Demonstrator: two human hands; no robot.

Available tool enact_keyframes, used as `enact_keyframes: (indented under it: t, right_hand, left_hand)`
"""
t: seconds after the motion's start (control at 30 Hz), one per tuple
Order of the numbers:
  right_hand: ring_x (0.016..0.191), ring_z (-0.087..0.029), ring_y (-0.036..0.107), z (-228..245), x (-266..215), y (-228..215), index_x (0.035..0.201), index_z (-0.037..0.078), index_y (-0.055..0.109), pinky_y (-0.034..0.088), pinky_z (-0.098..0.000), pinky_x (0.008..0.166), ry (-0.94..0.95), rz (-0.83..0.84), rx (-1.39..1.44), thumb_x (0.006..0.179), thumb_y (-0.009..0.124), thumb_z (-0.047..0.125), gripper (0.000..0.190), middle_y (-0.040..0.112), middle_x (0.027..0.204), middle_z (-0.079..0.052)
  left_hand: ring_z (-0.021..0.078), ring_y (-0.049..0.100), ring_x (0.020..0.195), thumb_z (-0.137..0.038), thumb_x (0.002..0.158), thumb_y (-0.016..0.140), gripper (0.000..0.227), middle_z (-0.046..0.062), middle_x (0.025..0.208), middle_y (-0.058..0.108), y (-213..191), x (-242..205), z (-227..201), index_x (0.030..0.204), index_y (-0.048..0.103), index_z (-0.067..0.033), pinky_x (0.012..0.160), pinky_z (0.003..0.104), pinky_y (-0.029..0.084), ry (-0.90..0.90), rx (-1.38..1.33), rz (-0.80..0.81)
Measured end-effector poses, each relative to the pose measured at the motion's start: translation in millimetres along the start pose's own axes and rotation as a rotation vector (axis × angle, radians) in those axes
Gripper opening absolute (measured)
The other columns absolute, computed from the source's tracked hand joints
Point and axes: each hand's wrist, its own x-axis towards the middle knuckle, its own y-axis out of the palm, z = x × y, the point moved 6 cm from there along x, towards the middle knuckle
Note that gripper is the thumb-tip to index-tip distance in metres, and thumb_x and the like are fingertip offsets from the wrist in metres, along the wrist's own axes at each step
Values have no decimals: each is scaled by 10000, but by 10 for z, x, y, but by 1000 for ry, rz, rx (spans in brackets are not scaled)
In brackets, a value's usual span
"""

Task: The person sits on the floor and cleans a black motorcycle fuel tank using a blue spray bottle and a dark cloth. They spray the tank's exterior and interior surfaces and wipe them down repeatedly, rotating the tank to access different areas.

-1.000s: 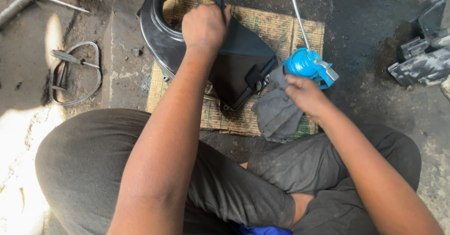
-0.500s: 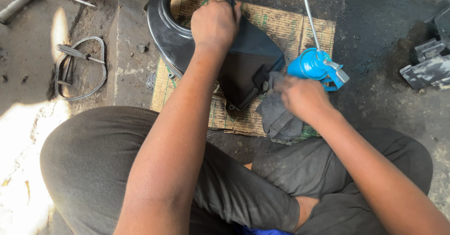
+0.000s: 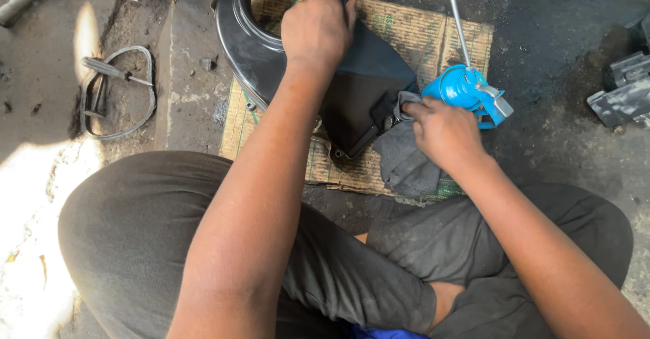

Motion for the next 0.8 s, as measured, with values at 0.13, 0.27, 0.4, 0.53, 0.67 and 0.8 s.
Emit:
enact_keyframes:
  t: [0.13, 0.27, 0.4, 0.53, 0.67, 0.8]
  right_hand:
    - [913, -340, 723, 77, 66, -50, 1177, 166, 754, 583, -458, 757, -63, 7, -58, 831, 702, 144, 351, 727, 1183, -149]
    - [749, -296, 703, 217, -54, -18, 1303, 129, 738, 557, -425, 592, -51, 22, -281, 919, 637, 76, 401, 708, 1054, -146]
    - [780, -264, 688, 332, -70, 16, 1139, 79, 759, 545, -409, 629, -160, 0, -445, 879, 617, 120, 299, 679, 978, -103]
    - [853, -285, 695, 273, -15, 93, 1071, 57, 756, 559, -419, 708, -202, 148, -335, 924, 617, 121, 212, 680, 1041, -119]
    - [910, -357, 689, 134, 21, -86, 1040, 124, 802, 548, -458, 744, -150, 167, 201, 741, 597, 12, 379, 704, 1122, -127]
    - [990, -360, 686, -11, -82, -322, 1216, 93, 742, 554, -446, 861, 76, -15, 316, 866, 572, 24, 395, 706, 1158, -140]
  left_hand:
    - [365, 731, 714, -465, 954, 598, 508, 190, 746, 726, -64, 2, -15, 695, 754, -58, 660, 461, 578, 29, 1, -65]
    - [371, 728, 719, -466, 962, 602, 511, 190, 731, 720, -54, -12, -4, 699, 751, -54, 661, 463, 578, 36, 1, -27]
    - [372, 726, 707, -466, 977, 598, 520, 192, 729, 716, -34, -18, -14, 711, 746, -44, 652, 466, 575, 51, 8, 1]
    - [367, 728, 710, -457, 973, 602, 517, 192, 733, 719, -63, -38, -25, 692, 746, -48, 646, 456, 578, 54, 14, -41]
    - [374, 724, 708, -463, 975, 597, 520, 193, 739, 721, -88, -40, -20, 698, 752, -51, 651, 465, 572, 32, 11, -12]
    - [393, 716, 696, -469, 959, 601, 508, 197, 732, 720, -89, -11, 29, 707, 758, -57, 642, 473, 567, 21, 12, -6]
